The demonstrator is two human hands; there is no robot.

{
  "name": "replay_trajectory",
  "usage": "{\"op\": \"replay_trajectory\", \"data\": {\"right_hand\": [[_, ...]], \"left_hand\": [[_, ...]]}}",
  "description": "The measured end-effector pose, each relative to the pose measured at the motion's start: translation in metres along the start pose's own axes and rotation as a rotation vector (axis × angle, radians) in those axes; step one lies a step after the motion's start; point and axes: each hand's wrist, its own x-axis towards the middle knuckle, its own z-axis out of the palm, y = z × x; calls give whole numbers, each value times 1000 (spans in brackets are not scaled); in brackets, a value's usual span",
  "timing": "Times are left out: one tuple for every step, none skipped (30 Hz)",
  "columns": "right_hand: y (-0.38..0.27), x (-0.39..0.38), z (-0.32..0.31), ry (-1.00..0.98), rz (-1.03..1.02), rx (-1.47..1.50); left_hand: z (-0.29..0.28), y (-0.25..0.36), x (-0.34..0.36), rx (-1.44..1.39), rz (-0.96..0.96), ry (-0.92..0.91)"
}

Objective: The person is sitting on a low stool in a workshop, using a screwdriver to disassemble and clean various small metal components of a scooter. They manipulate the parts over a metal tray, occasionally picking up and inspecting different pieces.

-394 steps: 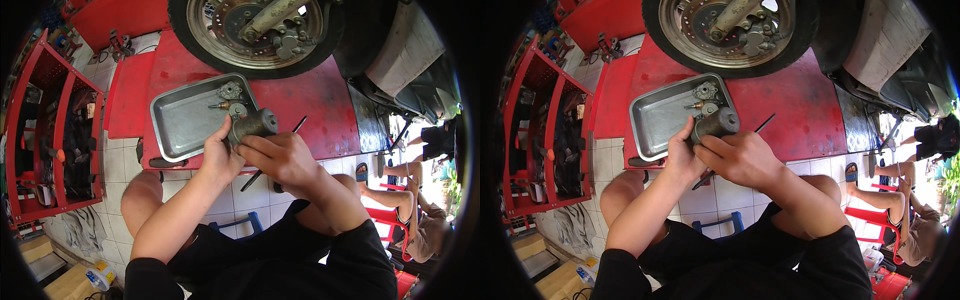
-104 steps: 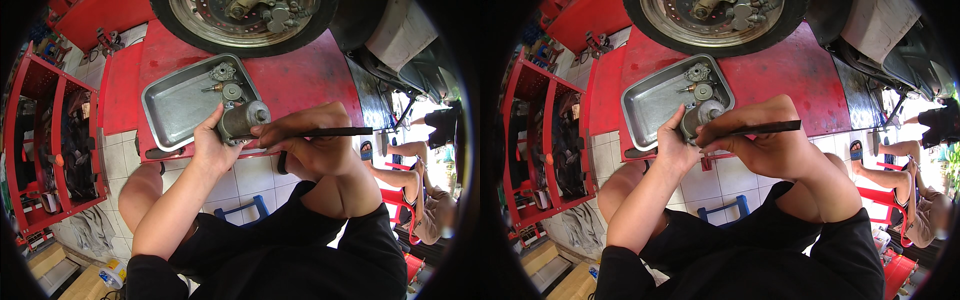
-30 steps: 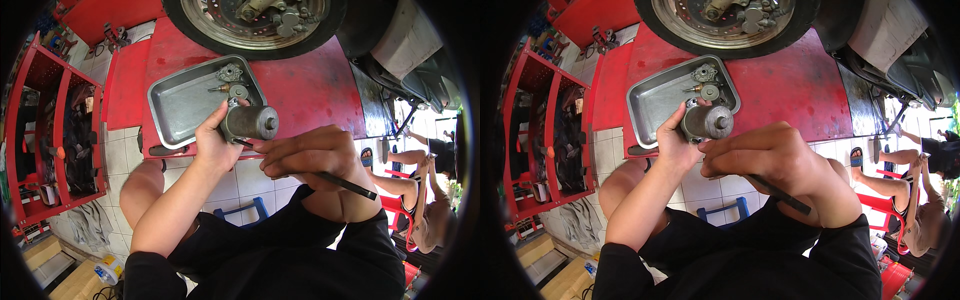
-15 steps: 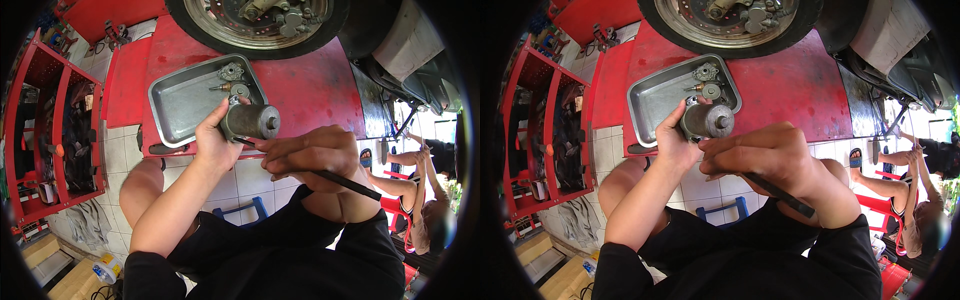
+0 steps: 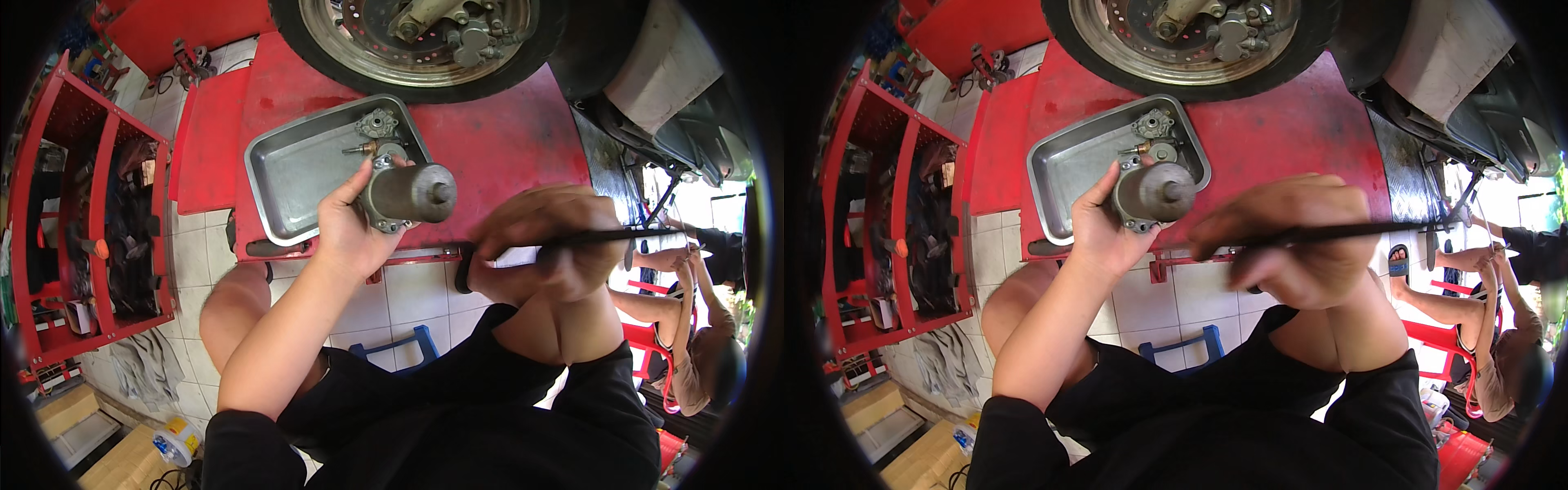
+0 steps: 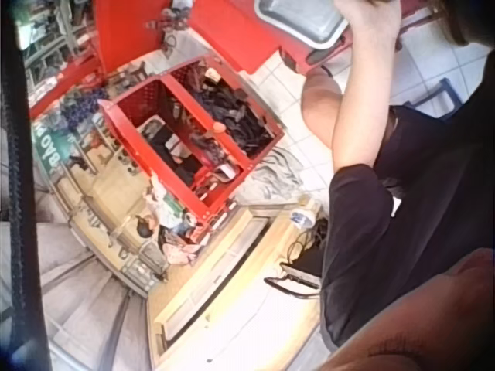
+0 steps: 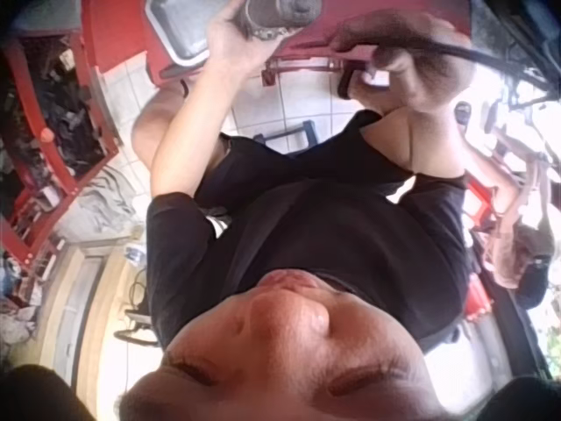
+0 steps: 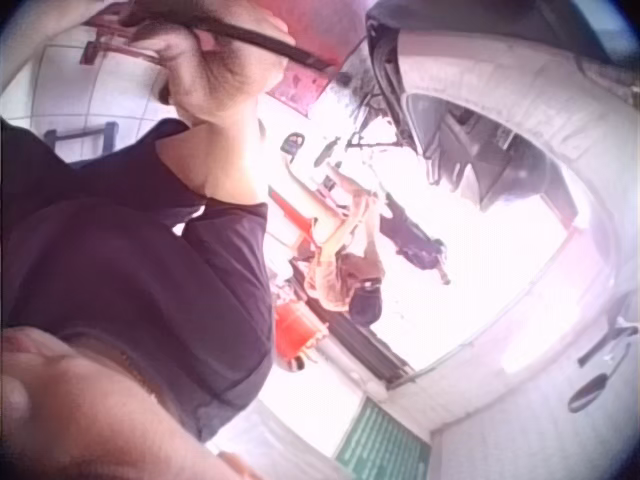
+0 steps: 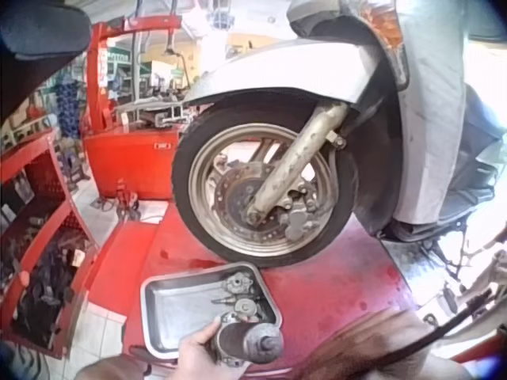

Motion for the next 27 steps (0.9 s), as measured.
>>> {"op": "replay_trajectory", "data": {"right_hand": [[-2, -2, -1, 84, -13, 22], [-1, -4, -2, 118, -1, 14], [1, -6, -5, 153, 10, 6], [-2, -5, -7, 154, 84, -37], [-5, -4, -9, 150, 159, -78], [-7, -3, -11, 142, 231, -119], [-5, 1, -11, 128, 266, -191], [-2, 5, -9, 113, 302, -262], [-2, 6, -6, 100, 372, -282], [-3, 7, -3, 83, 436, -296], [-3, 9, 0, 66, 500, -309], [-4, 10, 2, 48, 565, -322], [-5, 10, 5, 24, 633, -287], [-4, 10, 9, 16, 603, -286], [-3, 11, 13, 9, 572, -284], [3, 8, 18, 18, 445, -317], [9, 4, 22, 26, 317, -349], [11, 2, 24, 17, 324, -384], [12, 0, 27, 5, 330, -415], [15, -3, 30, -8, 336, -447], [23, -6, 32, 3, 327, -424], [28, -8, 31, -7, 403, -439], [32, -9, 29, -17, 478, -454], [34, -9, 26, -26, 553, -469], [26, 2, 21, -47, 658, -482], [32, 3, 17, 33, 754, -301], [41, 1, 13, 113, 845, -117]], "left_hand": [[6, 2, -1, -17, 4, 39], [10, 3, -2, -34, 7, 79], [7, 5, -4, -87, -29, -32], [5, 8, -3, -87, -39, -132], [3, 10, -1, -87, -50, -232], [4, 12, -1, -87, -62, -333], [4, 14, -1, -72, -48, -311], [3, 16, 0, -72, -48, -317], [0, 17, 1, -71, -50, -327], [-2, 19, 1, -67, -44, -337], [-3, 19, 1, -53, -40, -341], [-3, 19, 2, -39, -35, -345], [-3, 19, 0, -26, -24, -344], [-2, 19, -1, 14, 8, -314], [0, 18, -1, 53, 41, -284], [2, 17, -2, 88, 72, -254], [2, 17, -4, 77, 75, -202], [2, 17, -3, 149, 103, -188], [1, 17, -2, 219, 135, -171], [0, 17, 0, 289, 168, -153], [-10, 15, 6, 343, 199, -164], [-9, 12, 6, 368, 217, -156], [-6, 8, 6, 394, 235, -148], [-4, 6, 4, 419, 252, -140], [3, 7, -1, 408, 188, -151], [9, 8, -4, 366, 163, -141], [15, 9, -8, 324, 139, -130]]}}
